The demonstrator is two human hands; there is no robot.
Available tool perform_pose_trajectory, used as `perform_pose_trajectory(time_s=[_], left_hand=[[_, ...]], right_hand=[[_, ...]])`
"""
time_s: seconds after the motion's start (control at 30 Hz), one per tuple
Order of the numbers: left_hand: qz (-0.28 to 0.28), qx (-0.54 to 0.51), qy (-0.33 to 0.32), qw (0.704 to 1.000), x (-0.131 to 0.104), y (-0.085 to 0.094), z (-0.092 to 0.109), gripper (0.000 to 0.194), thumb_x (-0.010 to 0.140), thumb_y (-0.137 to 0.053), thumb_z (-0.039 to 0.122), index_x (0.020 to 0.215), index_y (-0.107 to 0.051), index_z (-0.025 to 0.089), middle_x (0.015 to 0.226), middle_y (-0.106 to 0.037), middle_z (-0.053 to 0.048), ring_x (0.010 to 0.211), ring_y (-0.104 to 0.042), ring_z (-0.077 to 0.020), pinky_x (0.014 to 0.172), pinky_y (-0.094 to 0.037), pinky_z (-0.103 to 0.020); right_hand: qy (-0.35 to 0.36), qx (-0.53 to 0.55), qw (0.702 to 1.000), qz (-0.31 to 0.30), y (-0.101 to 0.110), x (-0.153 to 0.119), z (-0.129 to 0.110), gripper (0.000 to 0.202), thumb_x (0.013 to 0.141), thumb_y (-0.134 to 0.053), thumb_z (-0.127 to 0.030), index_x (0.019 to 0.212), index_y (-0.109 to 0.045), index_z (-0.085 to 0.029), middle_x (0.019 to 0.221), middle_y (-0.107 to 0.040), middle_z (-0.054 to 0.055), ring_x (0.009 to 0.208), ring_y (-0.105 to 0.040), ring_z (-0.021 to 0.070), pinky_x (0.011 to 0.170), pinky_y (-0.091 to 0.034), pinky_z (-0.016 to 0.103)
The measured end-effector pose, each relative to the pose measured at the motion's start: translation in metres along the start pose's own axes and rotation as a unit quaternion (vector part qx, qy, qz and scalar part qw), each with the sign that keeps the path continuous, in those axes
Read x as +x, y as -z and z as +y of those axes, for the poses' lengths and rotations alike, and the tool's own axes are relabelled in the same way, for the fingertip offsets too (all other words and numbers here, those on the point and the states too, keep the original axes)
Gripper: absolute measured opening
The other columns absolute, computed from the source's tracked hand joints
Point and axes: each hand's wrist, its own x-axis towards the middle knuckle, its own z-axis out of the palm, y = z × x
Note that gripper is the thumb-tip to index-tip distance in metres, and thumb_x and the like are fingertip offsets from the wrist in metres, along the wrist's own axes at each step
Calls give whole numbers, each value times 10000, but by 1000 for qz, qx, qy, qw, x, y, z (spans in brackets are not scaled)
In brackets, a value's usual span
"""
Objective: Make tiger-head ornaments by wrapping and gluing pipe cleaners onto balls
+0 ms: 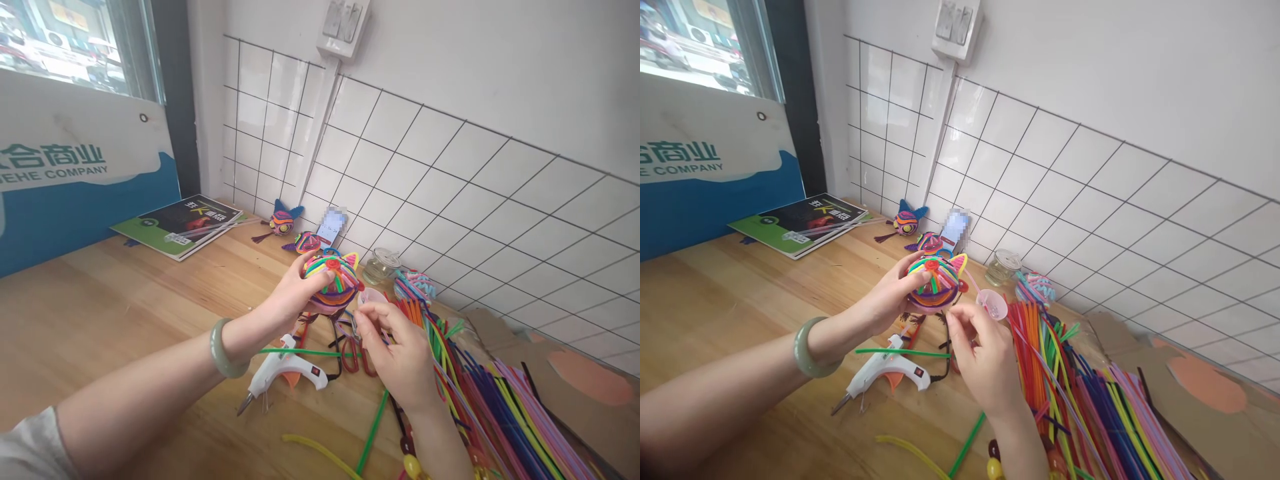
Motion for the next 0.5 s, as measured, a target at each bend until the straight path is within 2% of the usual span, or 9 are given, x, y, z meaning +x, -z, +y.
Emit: perform_pose_trajectory(time_s=[0.07,0.13,0.2,0.23,0.33,0.5], left_hand=[[0,-3,-4,1000,2,2,0,768,810,-720,317,1458,-339,162,1352,-577,-196,977,-706,-299,583,-634,-326],[3,1,-10,1000,4,5,0,769,807,-719,328,1457,-344,163,1357,-573,-197,1000,-697,-306,598,-638,-339],[5,7,-18,1000,6,8,0,746,807,-716,346,1440,-367,162,1362,-568,-194,1033,-684,-313,616,-641,-352],[5,8,-21,1000,7,9,0,732,807,-715,355,1429,-381,164,1362,-567,-192,1045,-680,-316,623,-643,-358],[6,8,-25,1000,9,10,2,709,806,-708,375,1413,-403,171,1349,-575,-189,1035,-685,-315,629,-644,-369],[17,4,-21,1000,11,11,6,680,798,-700,365,1389,-427,167,1318,-591,-191,994,-699,-303,640,-644,-376]], right_hand=[[-67,-1,993,-101,0,1,-1,209,945,-555,-326,801,-645,-205,640,-656,-21,561,-610,117,547,-468,217],[-119,-21,967,-225,-1,1,0,296,947,-546,-361,717,-646,-203,624,-646,-18,574,-591,126,542,-427,229],[-141,-38,935,-322,-5,2,0,272,935,-555,-304,709,-667,-203,671,-678,-15,628,-607,135,577,-410,237],[-144,-41,924,-353,-9,1,0,236,921,-563,-258,725,-682,-204,713,-699,-12,670,-623,141,608,-411,240],[-134,-36,910,-390,-20,0,-1,182,890,-571,-171,778,-710,-207,815,-735,0,793,-655,163,714,-426,254],[-106,-76,915,-381,-41,-3,1,204,913,-532,-133,966,-717,-201,1019,-725,37,976,-645,174,839,-428,250]])
